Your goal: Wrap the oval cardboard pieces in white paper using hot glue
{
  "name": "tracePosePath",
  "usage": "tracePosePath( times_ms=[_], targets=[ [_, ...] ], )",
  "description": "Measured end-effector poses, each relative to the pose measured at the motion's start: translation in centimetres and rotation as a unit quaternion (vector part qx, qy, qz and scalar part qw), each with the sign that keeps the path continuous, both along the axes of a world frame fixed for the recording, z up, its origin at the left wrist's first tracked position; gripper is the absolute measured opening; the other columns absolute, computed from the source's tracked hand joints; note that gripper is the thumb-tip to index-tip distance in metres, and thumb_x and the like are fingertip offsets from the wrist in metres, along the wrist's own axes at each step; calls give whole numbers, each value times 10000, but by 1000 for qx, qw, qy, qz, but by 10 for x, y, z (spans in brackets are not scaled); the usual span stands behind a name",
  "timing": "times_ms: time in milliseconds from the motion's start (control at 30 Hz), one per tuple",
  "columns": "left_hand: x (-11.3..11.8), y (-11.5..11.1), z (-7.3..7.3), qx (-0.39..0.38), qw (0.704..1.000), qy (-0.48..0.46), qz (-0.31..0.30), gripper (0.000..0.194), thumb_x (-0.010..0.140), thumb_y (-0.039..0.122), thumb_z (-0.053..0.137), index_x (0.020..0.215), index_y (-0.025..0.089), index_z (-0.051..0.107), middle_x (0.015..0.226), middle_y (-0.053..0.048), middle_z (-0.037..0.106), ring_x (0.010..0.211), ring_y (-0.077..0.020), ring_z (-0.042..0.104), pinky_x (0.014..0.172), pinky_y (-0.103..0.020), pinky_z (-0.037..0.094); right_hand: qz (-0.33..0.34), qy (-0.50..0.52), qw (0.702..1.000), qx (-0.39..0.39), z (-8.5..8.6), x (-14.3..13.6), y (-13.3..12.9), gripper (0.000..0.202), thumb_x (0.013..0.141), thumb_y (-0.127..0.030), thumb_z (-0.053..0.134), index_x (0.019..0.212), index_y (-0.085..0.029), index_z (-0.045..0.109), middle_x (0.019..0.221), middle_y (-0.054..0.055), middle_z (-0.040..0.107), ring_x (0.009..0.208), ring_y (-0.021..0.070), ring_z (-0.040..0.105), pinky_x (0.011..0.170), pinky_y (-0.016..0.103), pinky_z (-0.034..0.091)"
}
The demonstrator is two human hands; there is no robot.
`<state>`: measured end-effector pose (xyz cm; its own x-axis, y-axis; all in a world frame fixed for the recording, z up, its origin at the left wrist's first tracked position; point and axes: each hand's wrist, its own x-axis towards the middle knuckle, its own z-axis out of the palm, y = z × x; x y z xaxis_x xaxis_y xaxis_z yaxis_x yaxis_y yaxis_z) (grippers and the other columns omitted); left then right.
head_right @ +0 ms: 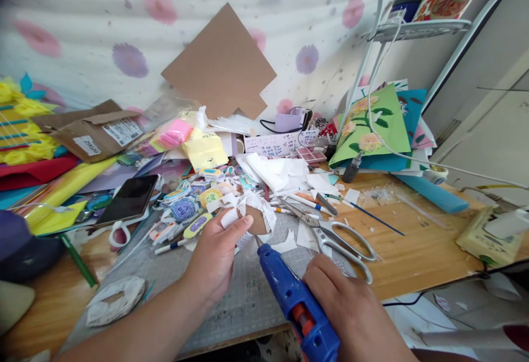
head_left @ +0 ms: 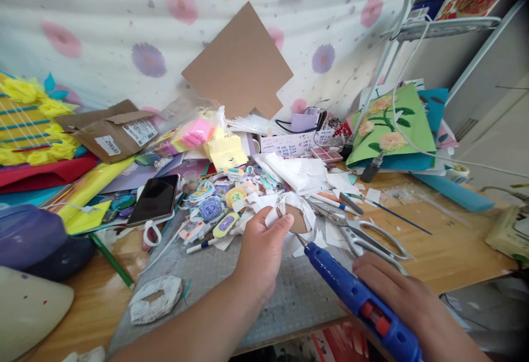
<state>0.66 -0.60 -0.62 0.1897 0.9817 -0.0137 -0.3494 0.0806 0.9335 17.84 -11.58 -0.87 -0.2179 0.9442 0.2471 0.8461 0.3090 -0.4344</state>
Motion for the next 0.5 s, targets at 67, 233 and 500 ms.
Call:
tracePosePath(
  times_ms=[67,233,500],
  targets=[
    [0,0,0,3,1000,-1,-1,136,765,248,650,864,154,652,850,-31,695,778,-166,597,731,-273,447,-2,13,1000,1,-4,4,-1,50,842,-272,487,856,-243,525,847,41,566,646,177,579,575,291,467],
    [-1,1,0,-4,1000,-6,5,138,754,245,662,851,148,639,853,-40,694,792,-176,602,752,-290,452,-23,40,999,13,-9,15,-4,85,871,-266,465,891,-251,546,879,43,579,707,181,616,611,285,493],
    [1,2,1,-44,997,-61,-12,175,744,225,678,912,176,671,831,-29,713,804,-187,636,763,-306,465,-66,110,985,112,-10,20,-7,224,774,-363,635,991,-341,586,793,11,703,652,214,688,540,262,558]
  ],
)
